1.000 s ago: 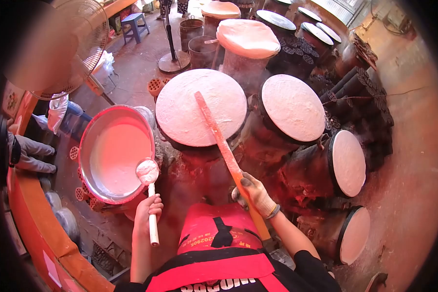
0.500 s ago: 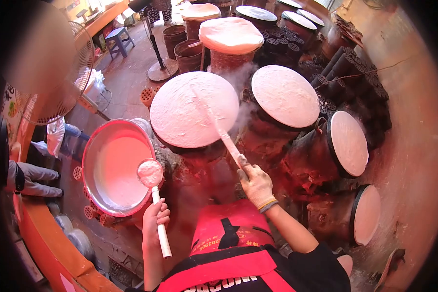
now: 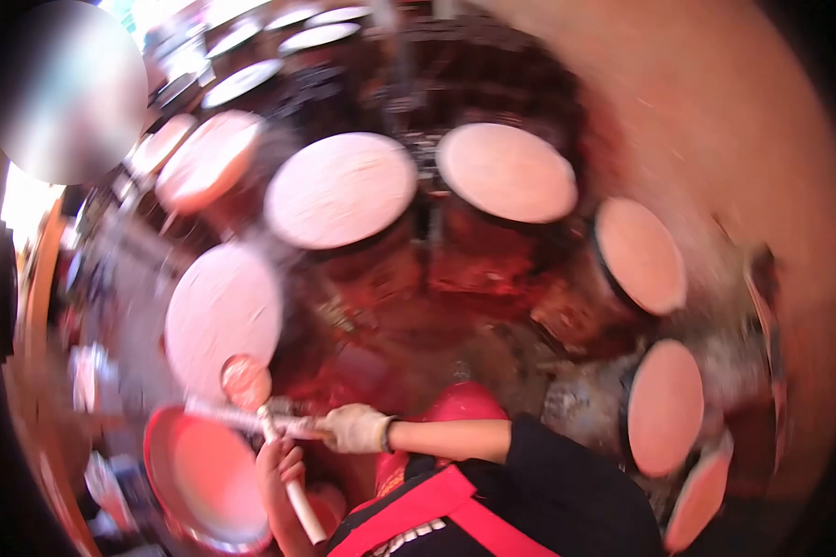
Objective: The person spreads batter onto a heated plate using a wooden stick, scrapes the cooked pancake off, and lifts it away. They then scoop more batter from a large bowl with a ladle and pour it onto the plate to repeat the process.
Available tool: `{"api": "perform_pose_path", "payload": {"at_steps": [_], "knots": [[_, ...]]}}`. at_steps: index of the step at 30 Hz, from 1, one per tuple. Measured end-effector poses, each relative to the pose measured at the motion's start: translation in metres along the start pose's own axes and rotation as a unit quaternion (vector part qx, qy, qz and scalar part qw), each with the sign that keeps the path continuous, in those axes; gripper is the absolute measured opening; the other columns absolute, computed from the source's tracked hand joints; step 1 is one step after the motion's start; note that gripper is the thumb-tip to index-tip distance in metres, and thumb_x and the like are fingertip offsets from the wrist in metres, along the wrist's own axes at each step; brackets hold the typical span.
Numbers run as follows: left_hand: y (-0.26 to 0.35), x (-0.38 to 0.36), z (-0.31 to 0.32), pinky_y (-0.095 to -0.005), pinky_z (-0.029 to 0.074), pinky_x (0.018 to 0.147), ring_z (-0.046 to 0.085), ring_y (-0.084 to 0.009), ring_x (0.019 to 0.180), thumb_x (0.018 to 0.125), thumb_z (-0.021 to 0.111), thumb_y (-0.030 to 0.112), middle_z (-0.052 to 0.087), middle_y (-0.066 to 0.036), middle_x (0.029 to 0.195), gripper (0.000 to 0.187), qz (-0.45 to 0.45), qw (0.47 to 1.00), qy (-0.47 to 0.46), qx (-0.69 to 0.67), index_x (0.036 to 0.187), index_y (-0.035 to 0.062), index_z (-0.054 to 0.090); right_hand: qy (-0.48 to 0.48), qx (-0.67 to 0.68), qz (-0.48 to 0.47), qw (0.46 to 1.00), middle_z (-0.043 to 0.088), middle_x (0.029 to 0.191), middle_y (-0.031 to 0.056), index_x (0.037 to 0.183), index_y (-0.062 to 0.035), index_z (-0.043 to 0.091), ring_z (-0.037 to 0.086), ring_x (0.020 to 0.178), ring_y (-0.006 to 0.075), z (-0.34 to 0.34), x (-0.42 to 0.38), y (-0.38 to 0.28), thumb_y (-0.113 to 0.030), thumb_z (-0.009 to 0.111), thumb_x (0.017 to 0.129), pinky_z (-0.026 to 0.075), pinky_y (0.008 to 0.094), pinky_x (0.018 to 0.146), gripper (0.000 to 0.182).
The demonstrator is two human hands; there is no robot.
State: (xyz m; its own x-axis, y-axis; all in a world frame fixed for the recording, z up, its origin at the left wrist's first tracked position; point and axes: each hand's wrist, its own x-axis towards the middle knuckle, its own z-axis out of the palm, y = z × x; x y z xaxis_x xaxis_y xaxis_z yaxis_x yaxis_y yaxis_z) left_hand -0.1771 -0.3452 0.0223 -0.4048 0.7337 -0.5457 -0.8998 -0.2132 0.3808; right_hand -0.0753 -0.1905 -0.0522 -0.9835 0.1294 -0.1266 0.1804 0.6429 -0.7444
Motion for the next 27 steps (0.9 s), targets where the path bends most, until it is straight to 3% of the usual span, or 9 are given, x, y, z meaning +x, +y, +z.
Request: {"api": "perform_pose_path", "payload": {"at_steps": [1,5,7,9,11,13,18,24,27], "knots": [[0.0,0.003,0.014,-0.0154,0.026,0.036,0.032,-0.0048,0.05,0.096,0.042,0.009,0.037,-0.001,0.074,0.017,-0.021,1.0,-0.009,-0.006,0.112,0.0025,0.045,-0.007,-0.016,-0.006,1.0,0.065,0.081,0.0197,0.125,-0.0213,0.053,0.063,0.073,0.0372,-0.019,-0.012,-0.005,-0.023,0.054,0.08,0.05,0.0502,0.068,0.045],[-0.037,0.035,0.097,-0.0157,0.029,0.038,0.033,-0.0057,0.053,0.097,0.039,0.009,0.038,-0.002,0.077,0.022,-0.13,0.989,-0.066,-0.004,0.115,-0.0029,0.044,0.309,0.083,0.149,0.936,0.065,0.089,0.02,0.132,-0.0123,0.046,0.062,0.082,0.0397,-0.083,-0.06,0.065,-0.016,0.055,0.078,0.049,0.0481,0.072,0.055],[-0.062,0.04,0.162,-0.018,0.033,0.041,0.034,-0.0083,0.052,0.096,0.034,0.007,0.036,-0.002,0.072,0.035,-0.131,0.978,0.055,0.153,0.129,-0.0059,0.034,0.379,0.144,0.145,0.903,0.064,0.094,0.0215,0.126,-0.0044,0.048,0.06,0.089,0.0397,-0.14,-0.092,0.116,-0.014,0.053,0.078,0.048,0.0466,0.077,0.05],[-0.091,0.067,0.193,-0.0183,0.034,0.041,0.034,-0.0091,0.051,0.096,0.033,0.007,0.035,-0.001,0.07,0.026,-0.166,0.971,0.069,0.155,0.117,-0.0046,0.041,0.46,0.145,0.137,0.865,0.063,0.092,0.0223,0.108,-0.0027,0.056,0.061,0.087,0.0387,-0.178,-0.134,0.172,-0.017,0.056,0.077,0.048,0.046,0.075,0.034],[-0.122,0.103,0.191,-0.0201,0.035,0.042,0.033,-0.0072,0.054,0.097,0.036,0.007,0.036,-0.002,0.075,0.025,-0.284,0.953,-0.016,-0.102,0.117,-0.0071,0.04,0.407,0.069,0.226,0.882,0.063,0.083,0.0212,0.095,-0.0018,0.06,0.061,0.079,0.0386,-0.227,-0.194,0.209,-0.024,0.06,0.076,0.048,0.0463,0.071,0.029],[-0.164,0.11,0.231,-0.0212,0.037,0.047,0.036,-0.0081,0.055,0.097,0.038,0.008,0.037,-0.001,0.072,0.022,-0.395,0.891,-0.01,-0.225,0.111,-0.0072,0.042,0.43,-0.026,0.297,0.852,0.063,0.078,0.0209,0.084,-0.0033,0.06,0.062,0.076,0.0387,-0.258,-0.248,0.248,-0.024,0.06,0.077,0.048,0.048,0.068,0.021],[-0.224,0.161,0.265,-0.0164,0.034,0.042,0.033,-0.0051,0.053,0.096,0.039,0.006,0.038,-0.001,0.073,0.022,-0.365,0.93,-0.016,-0.032,0.114,-0.0069,0.043,0.513,-0.225,0.423,0.712,0.062,0.074,0.0185,0.08,-0.0049,0.058,0.063,0.067,0.0356,-0.309,-0.332,0.357,-0.02,0.056,0.083,0.05,0.0465,0.061,0.016],[-0.269,0.209,0.326,-0.0151,0.029,0.039,0.033,-0.0039,0.053,0.094,0.041,0.004,0.039,-0.002,0.077,0.024,-0.383,0.908,-0.062,0.155,0.116,-0.0073,0.043,0.534,-0.171,0.559,0.611,0.065,0.082,0.0187,0.094,-0.0046,0.06,0.065,0.074,0.0337,-0.374,-0.33,0.407,-0.041,0.068,0.076,0.051,0.0425,0.064,0.041],[-0.285,0.23,0.352,-0.0152,0.028,0.038,0.033,-0.0041,0.053,0.093,0.043,0.004,0.039,-0.003,0.077,0.025,-0.387,0.878,-0.102,0.261,0.116,-0.0068,0.044,0.568,-0.184,0.556,0.578,0.065,0.08,0.0169,0.092,-0.0051,0.062,0.065,0.074,0.0336,-0.385,-0.331,0.426,-0.036,0.069,0.074,0.051,0.0421,0.065,0.036]]}}
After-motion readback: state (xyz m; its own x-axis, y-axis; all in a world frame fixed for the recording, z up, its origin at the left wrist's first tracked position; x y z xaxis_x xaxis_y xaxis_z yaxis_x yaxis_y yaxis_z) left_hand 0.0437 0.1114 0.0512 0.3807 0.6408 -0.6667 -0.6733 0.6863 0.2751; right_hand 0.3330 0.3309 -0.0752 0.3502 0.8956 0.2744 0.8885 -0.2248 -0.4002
